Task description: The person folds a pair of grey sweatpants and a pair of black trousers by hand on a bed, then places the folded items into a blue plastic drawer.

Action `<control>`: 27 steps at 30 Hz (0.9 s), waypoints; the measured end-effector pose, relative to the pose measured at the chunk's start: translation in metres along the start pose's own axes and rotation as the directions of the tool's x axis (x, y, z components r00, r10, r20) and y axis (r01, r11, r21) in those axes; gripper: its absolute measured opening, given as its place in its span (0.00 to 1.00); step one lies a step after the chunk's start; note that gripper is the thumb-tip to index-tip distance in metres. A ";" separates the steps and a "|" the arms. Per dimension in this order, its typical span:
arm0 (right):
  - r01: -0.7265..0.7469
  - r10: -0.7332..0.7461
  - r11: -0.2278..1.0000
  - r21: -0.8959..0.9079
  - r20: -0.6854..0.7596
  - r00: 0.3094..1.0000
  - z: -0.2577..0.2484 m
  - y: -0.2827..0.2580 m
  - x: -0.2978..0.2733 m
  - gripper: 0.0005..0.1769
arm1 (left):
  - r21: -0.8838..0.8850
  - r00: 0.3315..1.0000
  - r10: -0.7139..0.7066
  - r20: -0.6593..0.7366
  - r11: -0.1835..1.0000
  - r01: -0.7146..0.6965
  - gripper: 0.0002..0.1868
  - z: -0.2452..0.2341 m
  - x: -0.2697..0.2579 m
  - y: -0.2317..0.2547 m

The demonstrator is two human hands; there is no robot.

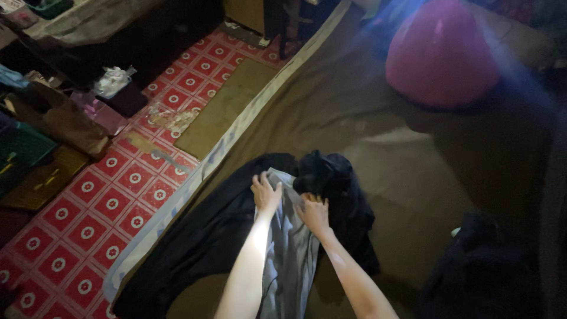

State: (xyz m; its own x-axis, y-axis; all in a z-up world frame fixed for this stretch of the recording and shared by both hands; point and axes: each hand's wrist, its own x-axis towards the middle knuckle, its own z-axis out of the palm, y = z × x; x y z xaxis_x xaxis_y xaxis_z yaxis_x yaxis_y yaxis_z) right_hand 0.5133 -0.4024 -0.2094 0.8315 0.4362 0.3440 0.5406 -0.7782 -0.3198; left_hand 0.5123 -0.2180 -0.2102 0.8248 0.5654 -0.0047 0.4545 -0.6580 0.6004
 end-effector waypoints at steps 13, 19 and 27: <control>-0.014 -0.004 0.997 0.082 0.213 0.977 -0.065 -0.097 -0.150 0.33 | -0.170 0.879 0.458 -0.133 0.863 -0.475 0.16 -0.113 -0.135 0.012; -0.684 0.385 0.624 0.379 0.613 0.690 -0.096 -0.105 -0.233 0.54 | -0.413 0.928 0.370 0.047 0.853 -0.319 0.28 -0.121 -0.279 -0.011; -0.515 0.179 -0.218 0.829 0.552 0.814 -0.153 -0.103 -0.284 0.36 | -0.448 0.864 0.440 0.244 0.842 -0.301 0.45 -0.131 -0.409 -0.007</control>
State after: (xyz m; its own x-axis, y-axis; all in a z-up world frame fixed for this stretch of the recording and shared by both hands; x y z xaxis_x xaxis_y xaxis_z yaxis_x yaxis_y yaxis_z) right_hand 0.2015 -0.5153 -0.1387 0.8446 0.4654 -0.2647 -0.4392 0.3195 -0.8396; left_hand 0.1279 -0.3791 -0.1082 0.9949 0.0780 0.0645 -0.0168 -0.5010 0.8653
